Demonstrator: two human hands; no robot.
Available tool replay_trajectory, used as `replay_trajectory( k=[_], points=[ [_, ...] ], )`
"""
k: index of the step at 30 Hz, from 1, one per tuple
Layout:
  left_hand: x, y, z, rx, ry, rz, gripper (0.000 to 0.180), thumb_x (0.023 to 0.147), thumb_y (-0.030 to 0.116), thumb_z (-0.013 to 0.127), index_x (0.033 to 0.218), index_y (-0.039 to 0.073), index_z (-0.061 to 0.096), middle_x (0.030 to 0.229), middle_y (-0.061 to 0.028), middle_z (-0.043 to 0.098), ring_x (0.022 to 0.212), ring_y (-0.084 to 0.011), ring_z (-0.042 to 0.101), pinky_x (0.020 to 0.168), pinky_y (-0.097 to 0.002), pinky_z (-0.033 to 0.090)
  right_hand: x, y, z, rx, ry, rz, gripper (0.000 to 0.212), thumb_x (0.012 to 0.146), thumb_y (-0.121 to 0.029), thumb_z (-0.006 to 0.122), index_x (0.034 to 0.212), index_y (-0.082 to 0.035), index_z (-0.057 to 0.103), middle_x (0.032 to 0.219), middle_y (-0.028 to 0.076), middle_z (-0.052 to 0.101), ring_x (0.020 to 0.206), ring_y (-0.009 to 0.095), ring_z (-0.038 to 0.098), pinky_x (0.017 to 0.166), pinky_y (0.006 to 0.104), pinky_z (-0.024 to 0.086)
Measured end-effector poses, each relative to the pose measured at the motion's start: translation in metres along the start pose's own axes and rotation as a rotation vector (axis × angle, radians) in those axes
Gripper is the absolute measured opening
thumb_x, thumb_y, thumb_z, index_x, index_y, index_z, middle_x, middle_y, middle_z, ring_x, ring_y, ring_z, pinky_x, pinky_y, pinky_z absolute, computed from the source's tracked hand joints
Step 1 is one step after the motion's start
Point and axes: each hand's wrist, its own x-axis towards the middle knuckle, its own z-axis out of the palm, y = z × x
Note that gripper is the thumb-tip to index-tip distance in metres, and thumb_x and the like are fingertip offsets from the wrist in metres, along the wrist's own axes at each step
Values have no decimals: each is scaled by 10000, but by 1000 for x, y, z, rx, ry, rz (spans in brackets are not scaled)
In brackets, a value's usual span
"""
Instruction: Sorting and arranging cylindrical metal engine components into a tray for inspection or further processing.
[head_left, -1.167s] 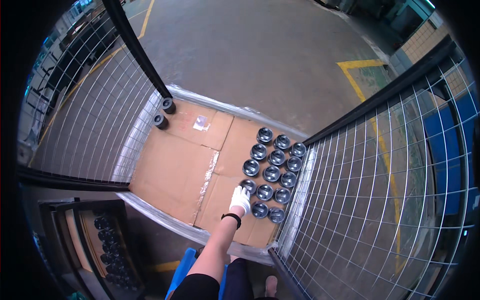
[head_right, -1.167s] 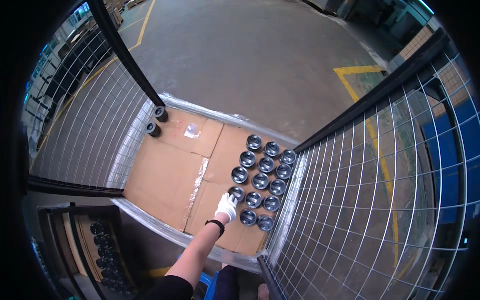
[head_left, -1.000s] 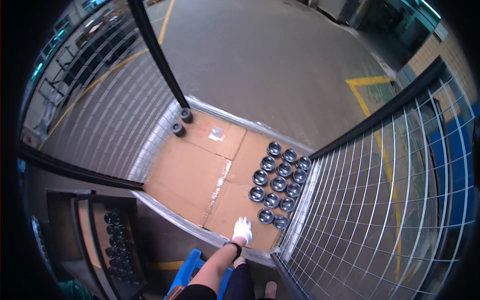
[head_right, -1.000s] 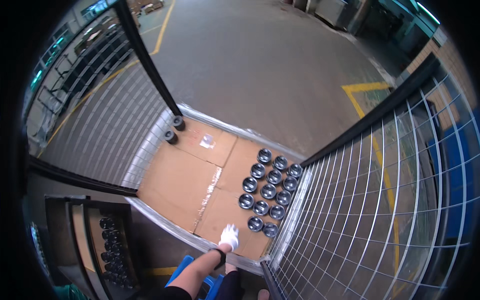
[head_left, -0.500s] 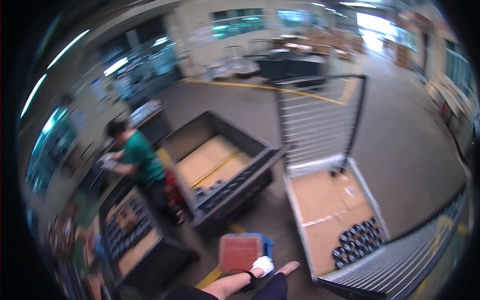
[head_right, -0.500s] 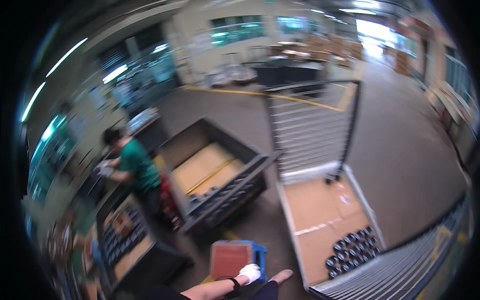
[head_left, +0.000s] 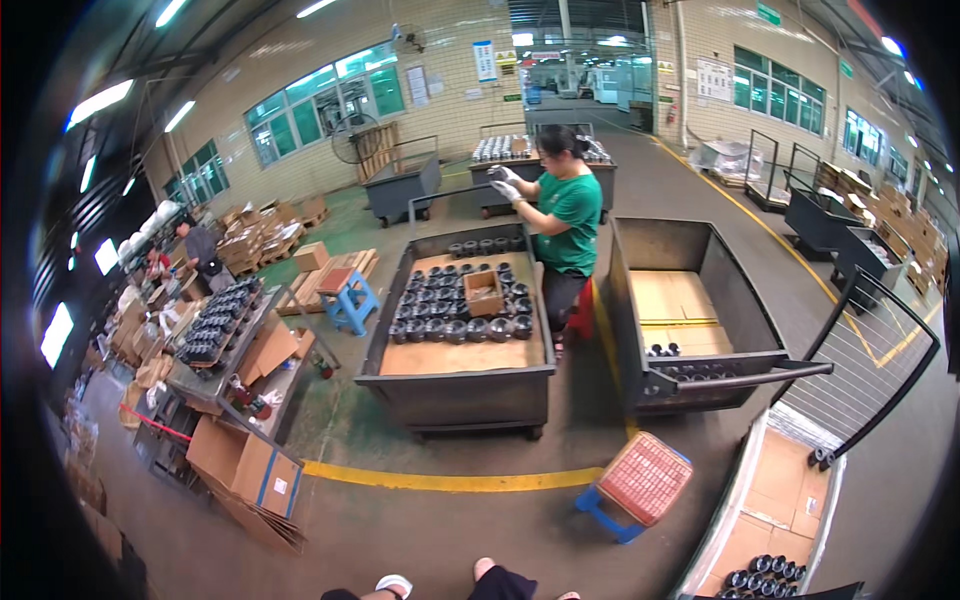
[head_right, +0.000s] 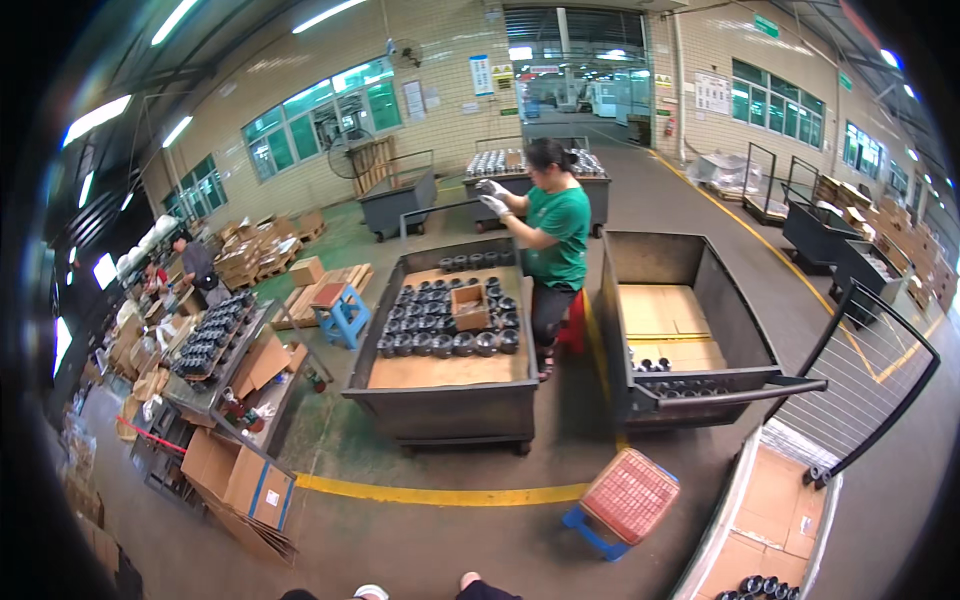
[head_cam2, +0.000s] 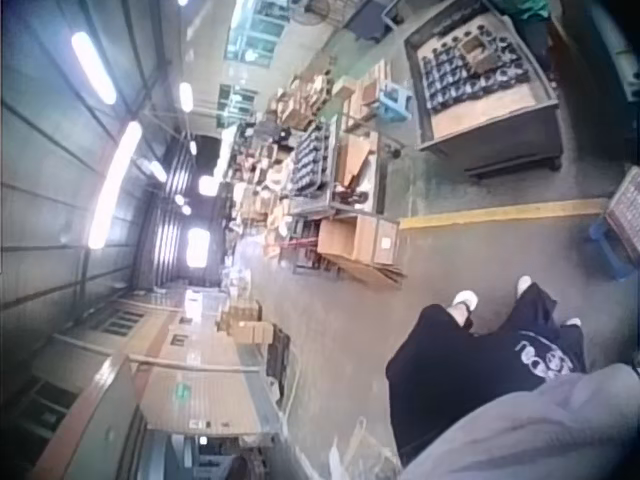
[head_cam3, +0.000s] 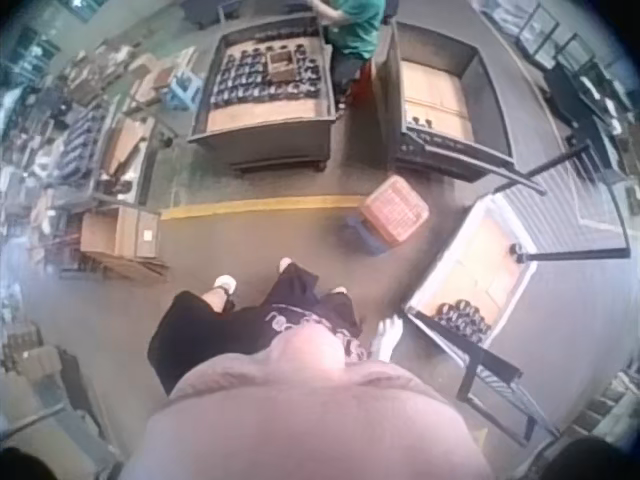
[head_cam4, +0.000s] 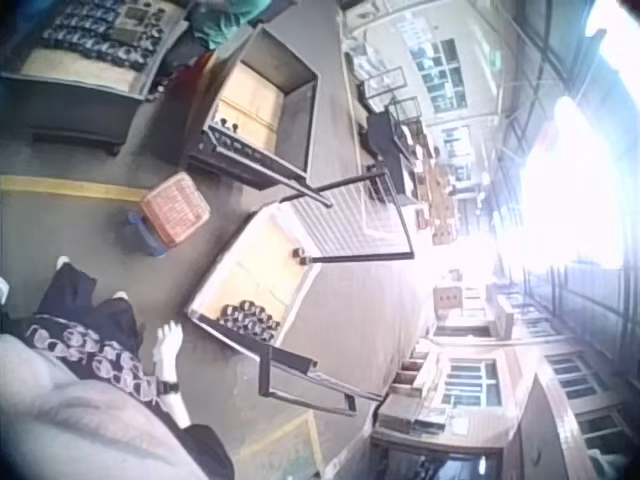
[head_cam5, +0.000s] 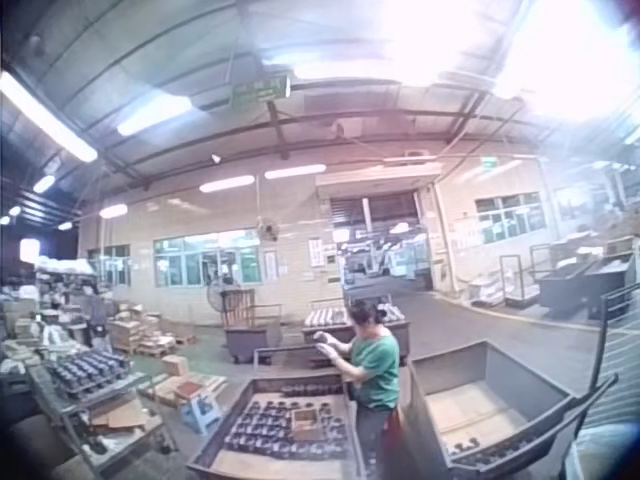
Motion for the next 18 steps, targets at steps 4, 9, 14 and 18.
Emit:
replay_trajectory(
  k=[4, 9, 14, 18],
  points=[
    [-51, -41, 61, -659, 132, -304, 336, 883, 334, 528, 1036, 101, 715, 1062, -169, 685, 1044, -359, 619, 895, -438, 493, 41, -2, 217, 47, -278, 201, 318, 992, -202, 495, 1296, -108, 483, 1064, 50, 556, 892, 210, 560, 743, 375, 489],
    [-110, -87, 131, -898, 299, -377, 265, 856, 281, 572, 937, 85, 731, 1011, -171, 701, 1006, -354, 638, 884, -430, 506, -94, 58, 485, -27, -545, 354, 318, 961, -153, 568, 1251, -62, 471, 1039, 46, 574, 837, 161, 583, 720, 337, 519],
    [-173, -143, 200, -818, 224, -462, 220, 834, 265, 590, 879, 104, 733, 950, -153, 708, 933, -351, 654, 812, -440, 522, -215, 140, 606, -384, -802, 696, 522, 977, -147, 509, 1453, -43, 321, 1370, 176, 470, 1143, 326, 550, 931, 461, 499],
    [-184, -163, 261, -751, 184, -604, 140, 776, 230, 629, 761, 124, 719, 834, -119, 710, 787, -354, 662, 668, -454, 523, -250, 186, 670, -551, -887, 718, 497, 985, -180, 496, 1430, -25, 338, 1405, 213, 436, 1136, 355, 548, 919, 473, 510]
  ],
)
